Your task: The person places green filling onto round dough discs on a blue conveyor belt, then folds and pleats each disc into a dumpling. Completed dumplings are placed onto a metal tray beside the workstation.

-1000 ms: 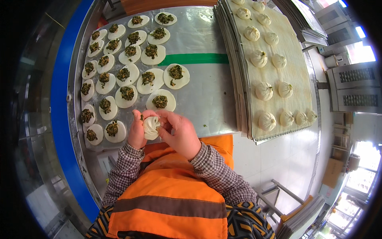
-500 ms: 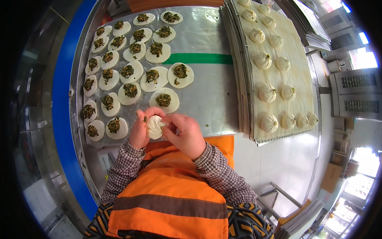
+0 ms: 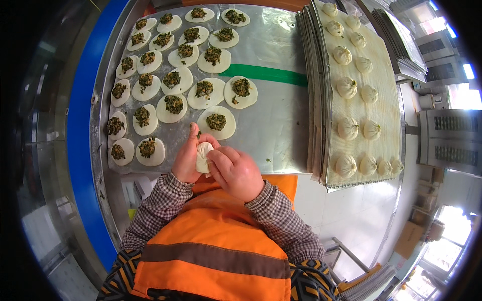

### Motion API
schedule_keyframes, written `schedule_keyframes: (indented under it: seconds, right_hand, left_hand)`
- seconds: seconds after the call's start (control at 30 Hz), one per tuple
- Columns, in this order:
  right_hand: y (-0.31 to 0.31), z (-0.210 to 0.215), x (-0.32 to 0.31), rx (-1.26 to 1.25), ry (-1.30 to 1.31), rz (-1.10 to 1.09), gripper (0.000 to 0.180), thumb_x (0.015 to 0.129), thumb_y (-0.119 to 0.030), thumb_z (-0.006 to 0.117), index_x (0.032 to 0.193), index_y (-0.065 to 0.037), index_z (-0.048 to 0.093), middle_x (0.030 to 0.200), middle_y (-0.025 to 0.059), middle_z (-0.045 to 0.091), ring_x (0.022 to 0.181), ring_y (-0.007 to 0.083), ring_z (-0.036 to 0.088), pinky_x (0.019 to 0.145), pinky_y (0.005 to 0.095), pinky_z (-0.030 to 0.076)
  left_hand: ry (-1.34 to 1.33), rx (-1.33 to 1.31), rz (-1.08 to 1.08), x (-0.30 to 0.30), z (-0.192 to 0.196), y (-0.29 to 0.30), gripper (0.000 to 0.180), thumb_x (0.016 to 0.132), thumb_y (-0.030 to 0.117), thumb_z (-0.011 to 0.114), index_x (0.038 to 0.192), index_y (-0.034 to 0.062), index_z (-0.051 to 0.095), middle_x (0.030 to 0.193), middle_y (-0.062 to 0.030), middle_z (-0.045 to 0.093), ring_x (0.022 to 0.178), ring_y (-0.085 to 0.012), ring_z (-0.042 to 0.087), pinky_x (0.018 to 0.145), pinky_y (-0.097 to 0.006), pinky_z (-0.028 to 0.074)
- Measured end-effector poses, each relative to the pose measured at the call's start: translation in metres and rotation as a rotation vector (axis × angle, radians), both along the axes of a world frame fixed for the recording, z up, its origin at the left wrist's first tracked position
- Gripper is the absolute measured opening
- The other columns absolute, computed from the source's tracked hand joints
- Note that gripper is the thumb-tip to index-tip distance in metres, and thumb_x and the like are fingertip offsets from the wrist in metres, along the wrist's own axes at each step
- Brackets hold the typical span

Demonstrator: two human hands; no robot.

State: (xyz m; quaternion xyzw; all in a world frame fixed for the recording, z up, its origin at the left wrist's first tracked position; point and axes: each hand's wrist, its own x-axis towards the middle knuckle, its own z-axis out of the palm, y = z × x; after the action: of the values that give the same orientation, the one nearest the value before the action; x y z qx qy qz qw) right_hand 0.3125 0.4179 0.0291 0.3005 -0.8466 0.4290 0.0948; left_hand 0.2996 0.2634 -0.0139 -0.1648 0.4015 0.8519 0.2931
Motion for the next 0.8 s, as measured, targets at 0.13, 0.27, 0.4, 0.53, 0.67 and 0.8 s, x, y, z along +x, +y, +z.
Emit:
schedule_keyframes:
  seconds: [0.13,0.27,0.4,0.53,0.67,0.8]
  right_hand:
    - [0.006,0.006,-0.004,0.053,-0.094,0.097,0.022,0.078,-0.005,0.065,0.100,-0.002,0.058,0.084,0.0125,0.059,0.065,0.0301,0.059,0.056,0.0380,0.050]
    - [0.013,0.009,-0.010,0.117,-0.034,0.256,0.019,0.077,-0.005,0.066,0.096,-0.002,0.060,0.081,0.0123,0.060,0.065,0.0295,0.061,0.056,0.0379,0.050]
    - [0.007,0.000,-0.016,0.084,0.006,0.191,0.022,0.077,-0.004,0.066,0.098,-0.001,0.062,0.080,0.0123,0.061,0.064,0.0297,0.062,0.055,0.0371,0.051]
    - [-0.012,-0.007,-0.020,0.030,-0.289,0.065,0.024,0.076,-0.002,0.068,0.100,-0.001,0.061,0.078,0.0094,0.060,0.062,0.0231,0.060,0.054,0.0322,0.049]
    - [-0.021,-0.001,-0.038,-0.107,-0.397,-0.115,0.028,0.073,0.002,0.072,0.099,0.000,0.062,0.075,0.0040,0.057,0.057,0.0111,0.051,0.052,0.0242,0.041]
    - [-0.030,0.004,-0.057,-0.160,-0.467,-0.052,0.022,0.073,0.002,0.072,0.093,-0.002,0.064,0.077,0.0045,0.057,0.057,0.0103,0.049,0.052,0.0228,0.040]
  left_hand:
    - [-0.060,0.170,-0.187,-0.009,-0.007,-0.013,0.070,0.094,0.065,0.026,0.084,0.0039,0.059,0.069,-0.0026,0.060,0.060,-0.0122,0.058,0.052,-0.024,0.047]
    - [-0.140,0.409,-0.379,-0.012,-0.007,-0.017,0.074,0.092,0.067,0.026,0.091,0.0022,0.060,0.078,-0.0043,0.063,0.070,-0.0133,0.061,0.062,-0.026,0.051]
    - [-0.002,0.145,-0.125,0.001,-0.007,-0.012,0.072,0.093,0.066,0.028,0.103,0.0013,0.058,0.092,-0.0059,0.062,0.086,-0.0143,0.061,0.079,-0.029,0.050]
    - [0.246,-0.315,-0.033,0.003,-0.015,-0.016,0.057,0.098,0.053,0.033,0.104,0.0019,0.057,0.090,-0.0048,0.062,0.082,-0.0122,0.060,0.073,-0.027,0.050]
    - [0.114,-0.170,0.035,-0.006,-0.022,-0.024,0.049,0.099,0.048,0.039,0.097,0.0028,0.059,0.084,-0.0039,0.062,0.065,-0.0095,0.060,0.055,-0.024,0.050]
    - [0.233,-0.295,0.089,-0.011,-0.026,-0.023,0.049,0.098,0.047,0.041,0.099,0.0018,0.060,0.085,-0.0051,0.062,0.065,-0.0101,0.060,0.053,-0.024,0.050]
